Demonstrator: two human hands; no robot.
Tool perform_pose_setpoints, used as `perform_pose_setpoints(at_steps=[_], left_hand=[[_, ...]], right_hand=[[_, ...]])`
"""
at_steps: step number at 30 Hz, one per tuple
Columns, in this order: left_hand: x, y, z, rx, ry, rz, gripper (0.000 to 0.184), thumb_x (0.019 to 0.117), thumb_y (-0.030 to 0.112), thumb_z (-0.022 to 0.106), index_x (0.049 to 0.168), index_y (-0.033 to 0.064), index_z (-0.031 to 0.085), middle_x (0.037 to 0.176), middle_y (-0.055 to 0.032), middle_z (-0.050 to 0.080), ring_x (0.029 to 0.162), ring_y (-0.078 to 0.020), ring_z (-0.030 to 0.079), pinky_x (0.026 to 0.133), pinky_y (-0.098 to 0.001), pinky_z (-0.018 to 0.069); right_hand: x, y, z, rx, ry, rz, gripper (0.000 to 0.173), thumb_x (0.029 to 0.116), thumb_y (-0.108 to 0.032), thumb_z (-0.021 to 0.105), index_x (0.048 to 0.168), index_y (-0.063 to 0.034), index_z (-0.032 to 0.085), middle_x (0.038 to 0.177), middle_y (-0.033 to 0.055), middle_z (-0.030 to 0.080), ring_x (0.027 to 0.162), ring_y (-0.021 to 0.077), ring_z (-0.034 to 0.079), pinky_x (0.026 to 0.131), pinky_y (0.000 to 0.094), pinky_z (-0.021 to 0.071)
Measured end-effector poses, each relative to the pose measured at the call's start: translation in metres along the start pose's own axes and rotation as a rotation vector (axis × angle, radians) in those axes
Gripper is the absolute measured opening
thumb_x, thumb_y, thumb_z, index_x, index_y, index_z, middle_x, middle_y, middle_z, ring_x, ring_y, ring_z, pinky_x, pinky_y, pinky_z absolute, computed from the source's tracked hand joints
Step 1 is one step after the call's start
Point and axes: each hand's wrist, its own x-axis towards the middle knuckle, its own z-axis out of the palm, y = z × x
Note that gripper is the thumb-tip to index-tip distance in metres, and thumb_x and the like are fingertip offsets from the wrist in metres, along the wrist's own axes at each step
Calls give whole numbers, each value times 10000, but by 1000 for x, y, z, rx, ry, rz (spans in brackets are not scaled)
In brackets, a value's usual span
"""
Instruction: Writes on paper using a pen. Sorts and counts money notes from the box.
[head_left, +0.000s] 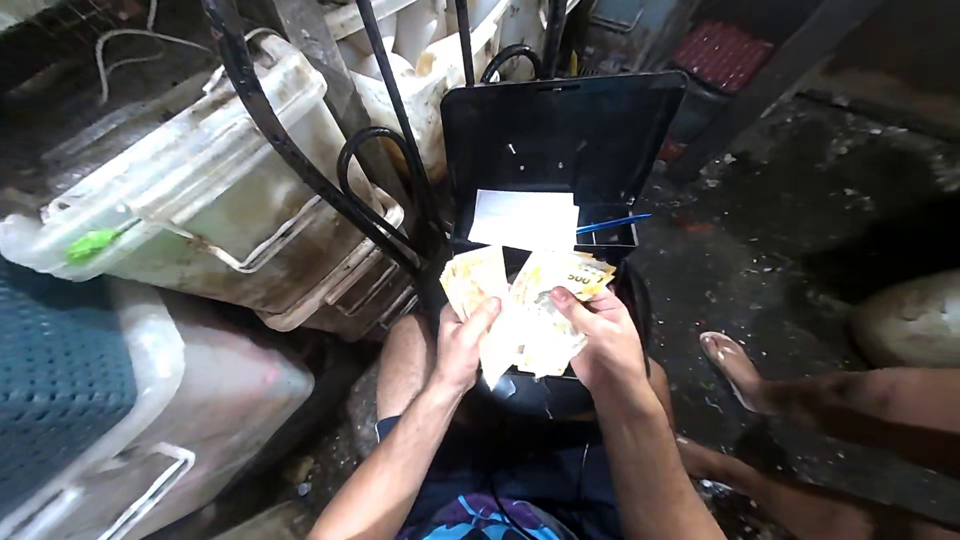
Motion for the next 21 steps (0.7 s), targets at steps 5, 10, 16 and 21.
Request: perform_pose_setpoints(at_steps=[5, 10, 16, 21], left_hand=[[0, 0, 0, 140, 44, 37, 309, 880, 10, 749, 1164, -18, 630, 937, -138, 736, 831, -214, 736, 770, -384, 640], [0, -7, 4, 149, 11, 50, 271, 829, -45, 758, 1085, -33, 670, 906, -146, 738, 815, -215, 734, 767, -386, 638], [-1, 1, -4, 58, 64, 3, 187, 951, 37, 633, 1117, -48, 642, 910, -172, 733, 795, -233, 735, 746, -399, 638], [0, -3, 0, 131, 46, 31, 312, 850, -15, 759, 1140, -20, 644, 918, -136, 736, 818, -205, 733, 755, -376, 638]], right_hand=[[-11, -10, 6, -74, -119, 46, 201, 958, -31, 683, 1148, 33, 682, 982, 177, 735, 845, 236, 732, 802, 424, 640], [-11, -3, 11, -73, -91, 77, 203, 949, -20, 696, 1145, 35, 695, 1017, 176, 737, 892, 237, 732, 838, 422, 634], [-10, -3, 1, -46, -41, 15, 204, 958, -23, 681, 1157, 19, 689, 1017, 175, 730, 893, 243, 725, 835, 444, 628], [-14, -8, 6, -70, -147, 53, 220, 959, -18, 677, 1170, 46, 671, 1001, 194, 729, 869, 251, 731, 823, 436, 637]])
